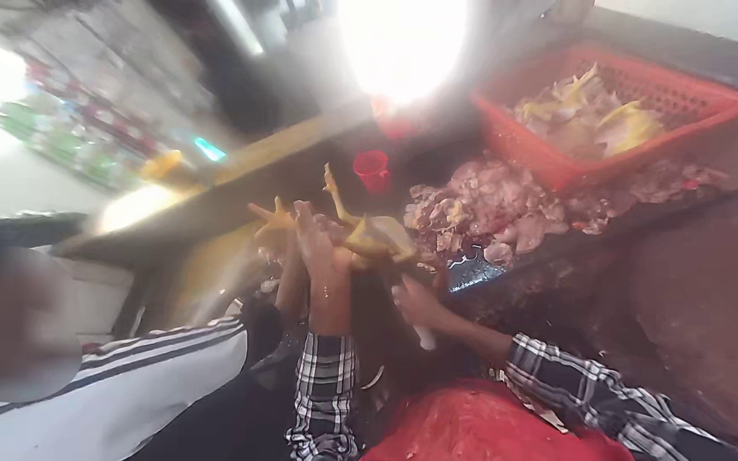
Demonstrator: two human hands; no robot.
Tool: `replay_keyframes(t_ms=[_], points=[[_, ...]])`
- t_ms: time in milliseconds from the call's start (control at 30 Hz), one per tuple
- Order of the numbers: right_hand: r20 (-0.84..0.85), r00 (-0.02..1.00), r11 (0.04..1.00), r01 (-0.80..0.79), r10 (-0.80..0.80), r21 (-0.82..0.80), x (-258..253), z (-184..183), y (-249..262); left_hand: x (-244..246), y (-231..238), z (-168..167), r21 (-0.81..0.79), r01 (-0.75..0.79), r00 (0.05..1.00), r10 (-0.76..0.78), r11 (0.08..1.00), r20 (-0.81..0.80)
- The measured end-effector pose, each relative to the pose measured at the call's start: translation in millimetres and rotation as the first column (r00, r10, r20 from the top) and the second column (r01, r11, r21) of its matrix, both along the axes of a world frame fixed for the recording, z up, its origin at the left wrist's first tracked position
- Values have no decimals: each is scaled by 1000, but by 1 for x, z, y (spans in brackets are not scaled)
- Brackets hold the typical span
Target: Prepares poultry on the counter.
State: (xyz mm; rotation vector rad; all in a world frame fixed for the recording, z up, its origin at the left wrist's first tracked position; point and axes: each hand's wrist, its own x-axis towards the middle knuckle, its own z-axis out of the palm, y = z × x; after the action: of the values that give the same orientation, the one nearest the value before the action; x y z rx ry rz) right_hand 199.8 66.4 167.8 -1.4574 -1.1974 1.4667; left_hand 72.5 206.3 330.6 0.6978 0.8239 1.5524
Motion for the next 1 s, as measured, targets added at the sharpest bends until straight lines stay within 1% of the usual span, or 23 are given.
replay_keyframes(t_ms=[67,133,167,233,267,300,333,367,400,433,467,500,533,567,600,633,667,700,767,833,867,933,1000], points=[[236,965,992,-125,117,19,3,-36,-25,-29,2,3,39,5,999,-7,999,41],[456,855,966,-256,247,-43,29,-78,-59,-66,-6,-20,94,16,999,-19,995,35],[511,807,951,-294,298,-90,45,-99,-77,-82,-17,-44,92,-24,999,26,995,-18],[552,758,937,-311,347,-161,76,-123,-99,-108,-48,-110,67,-136,958,149,988,-244],[560,751,936,-301,350,-180,88,-127,-104,-118,-69,-149,9,-138,919,132,990,-372],[560,760,944,-274,331,-186,96,-128,-107,-125,-92,-189,-127,-109,908,46,986,-416],[534,792,955,-234,296,-182,103,-129,-111,-128,-115,-226,-302,-73,926,-48,951,-374],[495,827,962,-196,266,-190,106,-130,-112,-127,-133,-250,-502,-39,943,-135,864,-305],[455,856,964,-168,247,-207,108,-129,-109,-127,-148,-265,-635,27,937,-241,772,-253],[412,882,964,-144,228,-224,106,-127,-105,-127,-161,-269,-690,108,907,-356,716,-228],[380,899,961,-126,215,-245,104,-124,-100,-123,-170,-264,-683,188,839,-477,706,-262],[351,913,959,-120,209,-258,101,-121,-94,-119,-173,-247,-619,255,730,-568,743,-381],[322,924,957,-119,204,-263,96,-117,-85,-116,-168,-225,-503,271,606,-551,821,-574],[297,932,955,-125,206,-268,89,-111,-77,-117,-157,-206,-365,216,453,-425,905,-784],[286,935,955,-132,209,-265,79,-105,-68,-123,-144,-192,-249,123,257,-273,961,-927],[288,934,957,-138,211,-253,69,-96,-59,-129,-129,-188,-199,30,54,-200,980,-978],[304,927,961,-150,218,-233,59,-87,-50,-134,-117,-192,-231,-52,-71,-235,971,-969],[335,912,961,-172,238,-216,48,-76,-40,-136,-109,-205,-293,-120,-116,-306,949,-945],[355,886,952,-246,297,-183,27,-58,-21,-135,-102,-239,-359,-203,-57,-378,911,-924],[330,880,940,-326,341,-102,9,-57,-2,-130,-100,-252,-348,-239,-14,-362,907,-932],[398,848,932,-357,350,-59,2,-56,5,-126,-103,-253,-356,-236,-3,-367,904,-930],[617,697,897,-441,365,-32,-15,-35,24,-117,-107,-248,-370,-229,5,-379,900,-925],[782,502,844,-534,370,-57,-37,-9,41,-109,-118,-249,-391,-238,-15,-405,889,-914]])
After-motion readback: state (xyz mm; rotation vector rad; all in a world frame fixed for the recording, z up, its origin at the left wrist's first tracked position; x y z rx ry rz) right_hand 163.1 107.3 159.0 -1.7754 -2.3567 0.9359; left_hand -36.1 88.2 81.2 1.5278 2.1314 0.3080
